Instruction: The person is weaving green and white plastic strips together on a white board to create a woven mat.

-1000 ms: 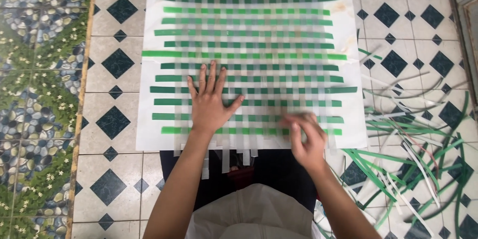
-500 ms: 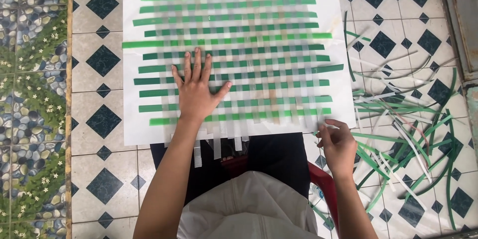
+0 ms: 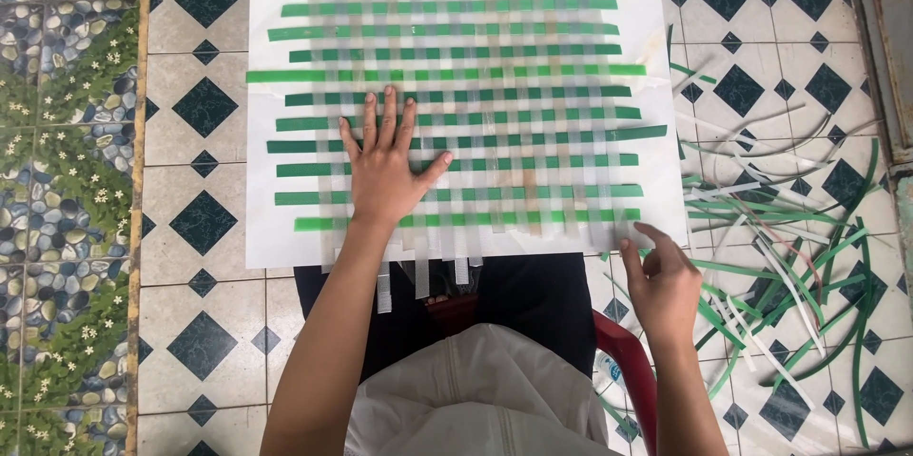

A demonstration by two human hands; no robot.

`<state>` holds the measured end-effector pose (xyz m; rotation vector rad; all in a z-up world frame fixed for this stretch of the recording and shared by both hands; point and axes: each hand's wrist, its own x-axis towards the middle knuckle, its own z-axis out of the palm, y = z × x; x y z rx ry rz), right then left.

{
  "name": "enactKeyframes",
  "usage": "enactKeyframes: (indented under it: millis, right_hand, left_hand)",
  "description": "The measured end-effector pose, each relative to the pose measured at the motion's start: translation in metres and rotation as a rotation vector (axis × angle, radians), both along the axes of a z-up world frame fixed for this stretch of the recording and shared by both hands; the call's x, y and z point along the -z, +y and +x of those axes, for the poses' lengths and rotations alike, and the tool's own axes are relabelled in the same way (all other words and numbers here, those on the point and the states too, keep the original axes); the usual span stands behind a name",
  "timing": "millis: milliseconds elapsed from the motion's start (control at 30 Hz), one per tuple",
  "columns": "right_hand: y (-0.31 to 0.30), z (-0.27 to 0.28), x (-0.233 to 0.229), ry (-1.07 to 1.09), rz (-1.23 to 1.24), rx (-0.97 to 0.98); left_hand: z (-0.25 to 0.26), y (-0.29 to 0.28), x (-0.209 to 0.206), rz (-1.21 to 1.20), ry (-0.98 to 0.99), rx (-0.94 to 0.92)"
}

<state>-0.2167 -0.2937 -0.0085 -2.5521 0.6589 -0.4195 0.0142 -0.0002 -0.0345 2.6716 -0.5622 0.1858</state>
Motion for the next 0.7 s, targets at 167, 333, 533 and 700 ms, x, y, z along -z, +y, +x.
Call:
enactKeyframes:
  millis: [167, 333, 533, 700]
  right_hand:
    - [0.026, 0.0, -0.028, 0.077, 0.0, -0.09]
    - [0.027, -0.003, -0.013, 0.203, -0.084, -0.11]
    - [0.015, -0.013, 0.034, 0.116, -0.318, -0.131]
    - [0.012, -0.009, 0.028, 0.174, -0.26, -0.066]
  left_hand:
    - [0.0, -0.001, -0.003, 0.002, 0.036, -0.006]
    - [0.0, -0.001, -0.001, 0.004, -0.007, -0.01]
    - [0.001, 0.001, 0.005, 0.036, -0.146, 0.002]
    - [0.001, -0.002, 0.005, 0.002, -0.123, -0.025]
